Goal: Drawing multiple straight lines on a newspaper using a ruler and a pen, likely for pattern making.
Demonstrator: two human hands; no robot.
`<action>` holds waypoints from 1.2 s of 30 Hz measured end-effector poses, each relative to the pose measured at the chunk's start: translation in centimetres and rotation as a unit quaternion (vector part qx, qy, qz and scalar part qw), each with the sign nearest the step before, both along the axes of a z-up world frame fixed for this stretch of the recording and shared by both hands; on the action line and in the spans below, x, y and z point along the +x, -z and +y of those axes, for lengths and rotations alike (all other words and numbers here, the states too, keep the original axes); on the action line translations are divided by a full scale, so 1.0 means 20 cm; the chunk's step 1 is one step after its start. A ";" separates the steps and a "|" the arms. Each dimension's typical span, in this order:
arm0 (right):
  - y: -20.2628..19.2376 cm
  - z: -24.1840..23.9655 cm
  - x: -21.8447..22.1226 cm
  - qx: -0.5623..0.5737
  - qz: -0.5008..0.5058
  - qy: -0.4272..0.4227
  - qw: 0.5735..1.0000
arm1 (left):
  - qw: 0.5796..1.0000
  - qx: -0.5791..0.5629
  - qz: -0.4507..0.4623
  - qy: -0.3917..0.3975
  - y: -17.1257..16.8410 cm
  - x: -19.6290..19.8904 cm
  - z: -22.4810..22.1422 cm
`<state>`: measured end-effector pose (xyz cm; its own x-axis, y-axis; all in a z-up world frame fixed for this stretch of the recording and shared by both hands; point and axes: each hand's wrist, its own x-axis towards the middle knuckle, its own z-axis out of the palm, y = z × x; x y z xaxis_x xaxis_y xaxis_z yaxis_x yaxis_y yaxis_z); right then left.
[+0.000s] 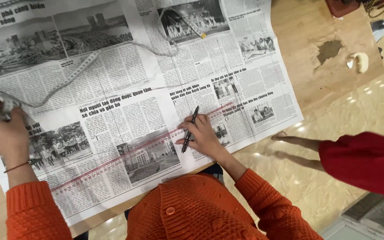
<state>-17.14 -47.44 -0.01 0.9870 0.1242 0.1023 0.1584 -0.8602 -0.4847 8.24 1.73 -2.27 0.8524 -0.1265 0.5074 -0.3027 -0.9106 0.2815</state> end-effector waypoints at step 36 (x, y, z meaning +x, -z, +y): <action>-0.13 0.05 0.03 0.056 -0.096 0.001 0.994 | 0.955 -0.112 0.203 0.186 -0.25 -1.12 -1.05</action>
<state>-16.50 -46.39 2.62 0.9480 0.0989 0.3026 0.2555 -0.8034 -0.5378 -14.09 -19.33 2.80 0.9021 -0.3856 0.1938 -0.4172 -0.6641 0.6205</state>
